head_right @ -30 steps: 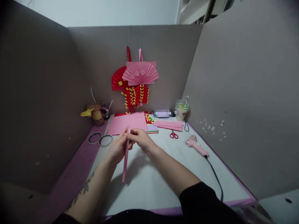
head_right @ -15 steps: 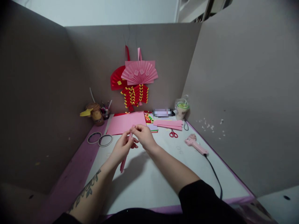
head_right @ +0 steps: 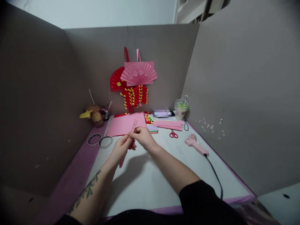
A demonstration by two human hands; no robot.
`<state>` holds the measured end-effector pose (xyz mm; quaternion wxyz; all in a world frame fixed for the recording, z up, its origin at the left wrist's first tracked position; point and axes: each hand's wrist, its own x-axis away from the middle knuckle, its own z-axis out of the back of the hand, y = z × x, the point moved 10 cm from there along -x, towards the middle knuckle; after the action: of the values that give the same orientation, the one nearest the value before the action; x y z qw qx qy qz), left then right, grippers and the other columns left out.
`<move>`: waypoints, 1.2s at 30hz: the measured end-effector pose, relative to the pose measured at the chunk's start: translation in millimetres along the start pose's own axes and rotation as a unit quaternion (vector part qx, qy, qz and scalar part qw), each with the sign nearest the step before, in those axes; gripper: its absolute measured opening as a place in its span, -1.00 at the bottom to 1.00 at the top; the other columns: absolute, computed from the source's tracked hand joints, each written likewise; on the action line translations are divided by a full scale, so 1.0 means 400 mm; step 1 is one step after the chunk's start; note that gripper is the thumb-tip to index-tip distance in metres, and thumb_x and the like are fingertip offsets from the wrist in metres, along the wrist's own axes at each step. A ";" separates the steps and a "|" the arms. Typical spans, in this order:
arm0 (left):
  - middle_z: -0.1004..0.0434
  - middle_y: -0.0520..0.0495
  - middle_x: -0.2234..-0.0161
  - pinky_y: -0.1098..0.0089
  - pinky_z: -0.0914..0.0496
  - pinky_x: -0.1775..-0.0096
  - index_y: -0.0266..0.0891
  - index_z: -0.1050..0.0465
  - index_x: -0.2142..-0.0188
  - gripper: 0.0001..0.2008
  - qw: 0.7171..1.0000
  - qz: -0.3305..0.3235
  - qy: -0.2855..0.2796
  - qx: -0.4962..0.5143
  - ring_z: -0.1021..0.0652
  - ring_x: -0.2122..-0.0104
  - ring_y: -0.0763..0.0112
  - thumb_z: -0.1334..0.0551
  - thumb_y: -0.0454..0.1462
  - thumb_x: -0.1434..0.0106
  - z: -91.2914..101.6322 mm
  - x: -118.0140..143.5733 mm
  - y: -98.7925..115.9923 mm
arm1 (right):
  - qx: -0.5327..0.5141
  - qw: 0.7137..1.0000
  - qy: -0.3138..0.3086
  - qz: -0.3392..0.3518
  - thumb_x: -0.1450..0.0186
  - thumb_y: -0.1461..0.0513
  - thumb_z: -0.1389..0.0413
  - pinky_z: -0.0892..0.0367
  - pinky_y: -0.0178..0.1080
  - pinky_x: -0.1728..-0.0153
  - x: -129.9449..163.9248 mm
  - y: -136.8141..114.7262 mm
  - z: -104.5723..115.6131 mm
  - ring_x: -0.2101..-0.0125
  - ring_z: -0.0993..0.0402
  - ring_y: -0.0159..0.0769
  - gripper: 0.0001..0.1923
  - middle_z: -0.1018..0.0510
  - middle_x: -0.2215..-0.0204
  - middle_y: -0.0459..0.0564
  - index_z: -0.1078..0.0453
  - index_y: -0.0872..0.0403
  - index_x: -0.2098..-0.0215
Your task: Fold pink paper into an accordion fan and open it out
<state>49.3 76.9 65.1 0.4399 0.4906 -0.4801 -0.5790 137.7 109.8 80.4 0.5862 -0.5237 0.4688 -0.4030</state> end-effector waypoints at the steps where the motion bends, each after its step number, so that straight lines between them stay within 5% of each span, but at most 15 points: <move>1: -0.45 0.00 0.59 0.47 -0.27 0.48 -0.26 -0.34 0.46 -0.68 1.000 0.005 -0.007 0.001 -0.44 0.58 0.46 -0.10 -0.06 -0.22 -0.002 0.001 0.001 | 0.012 1.000 0.024 0.007 0.02 0.04 -0.24 -0.11 -0.36 0.63 -0.002 -0.004 0.017 0.66 -0.22 -0.44 -0.65 -0.32 0.71 -0.16 -0.24 0.09 0.65; 14: -0.47 -0.02 0.58 0.44 -0.29 0.44 -0.25 -0.35 0.46 -0.72 0.995 0.030 -0.089 -0.045 -0.47 0.54 0.41 -0.10 -0.10 -0.22 -0.042 0.015 0.001 | 0.003 0.988 0.147 0.054 0.05 -0.06 -0.25 0.02 -0.34 0.58 -0.027 -0.070 0.195 0.64 -0.02 -0.49 -0.58 -0.18 0.72 -0.21 -0.30 0.10 0.65; 20: -0.46 0.00 0.58 0.45 -0.29 0.46 -0.26 -0.34 0.46 -0.73 0.998 0.030 -0.058 -0.014 -0.46 0.58 0.45 -0.10 -0.11 -0.21 -0.027 0.005 -0.009 | -0.010 0.999 0.046 0.022 -0.02 -0.18 -0.14 -0.07 -0.38 0.60 -0.020 -0.055 0.109 0.53 -0.26 -0.41 -0.42 -0.40 0.48 -0.07 -0.37 0.10 0.24; 23: -0.47 -0.01 0.57 0.46 -0.27 0.46 -0.26 -0.34 0.44 -0.68 0.999 0.018 -0.048 -0.017 -0.46 0.57 0.45 -0.07 -0.06 -0.24 -0.021 0.004 -0.002 | 0.035 0.998 -0.058 0.010 -0.01 -0.06 -0.22 -0.07 -0.37 0.58 -0.006 -0.045 0.028 0.57 -0.22 -0.44 -0.57 -0.38 0.59 -0.11 -0.39 0.14 0.42; 25: -0.49 -0.02 0.55 0.45 -0.27 0.46 -0.26 -0.35 0.43 -0.66 0.998 0.015 -0.050 -0.026 -0.47 0.56 0.44 -0.06 -0.04 -0.25 -0.022 0.005 0.003 | 0.050 0.996 -0.072 0.016 -0.04 -0.01 -0.21 -0.05 -0.35 0.57 -0.003 -0.045 0.016 0.60 -0.17 -0.46 -0.63 -0.33 0.66 -0.14 -0.38 0.15 0.55; 30: -0.50 -0.03 0.54 0.43 -0.29 0.43 -0.24 -0.34 0.43 -0.68 0.993 -0.008 -0.083 -0.087 -0.48 0.54 0.42 -0.04 -0.07 -0.27 -0.038 0.012 0.020 | 0.052 0.997 0.058 0.025 0.00 0.00 -0.23 0.03 -0.34 0.60 -0.017 -0.066 0.131 0.66 -0.03 -0.50 -0.64 -0.18 0.74 -0.22 -0.34 0.14 0.62; 36: -0.49 -0.03 0.54 0.41 -0.33 0.40 -0.23 -0.32 0.42 -0.69 0.984 -0.012 -0.119 -0.132 -0.50 0.51 0.40 0.02 -0.10 -0.30 -0.053 0.017 0.007 | 0.023 0.991 0.125 0.053 0.02 -0.01 -0.25 0.06 -0.33 0.63 -0.023 -0.098 0.249 0.68 0.00 -0.51 -0.60 -0.16 0.77 -0.21 -0.28 0.11 0.67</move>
<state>69.7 67.1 65.7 0.4336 0.3610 -0.4428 -0.6969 233.2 137.2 121.5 0.5552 -0.4306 0.5559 -0.4442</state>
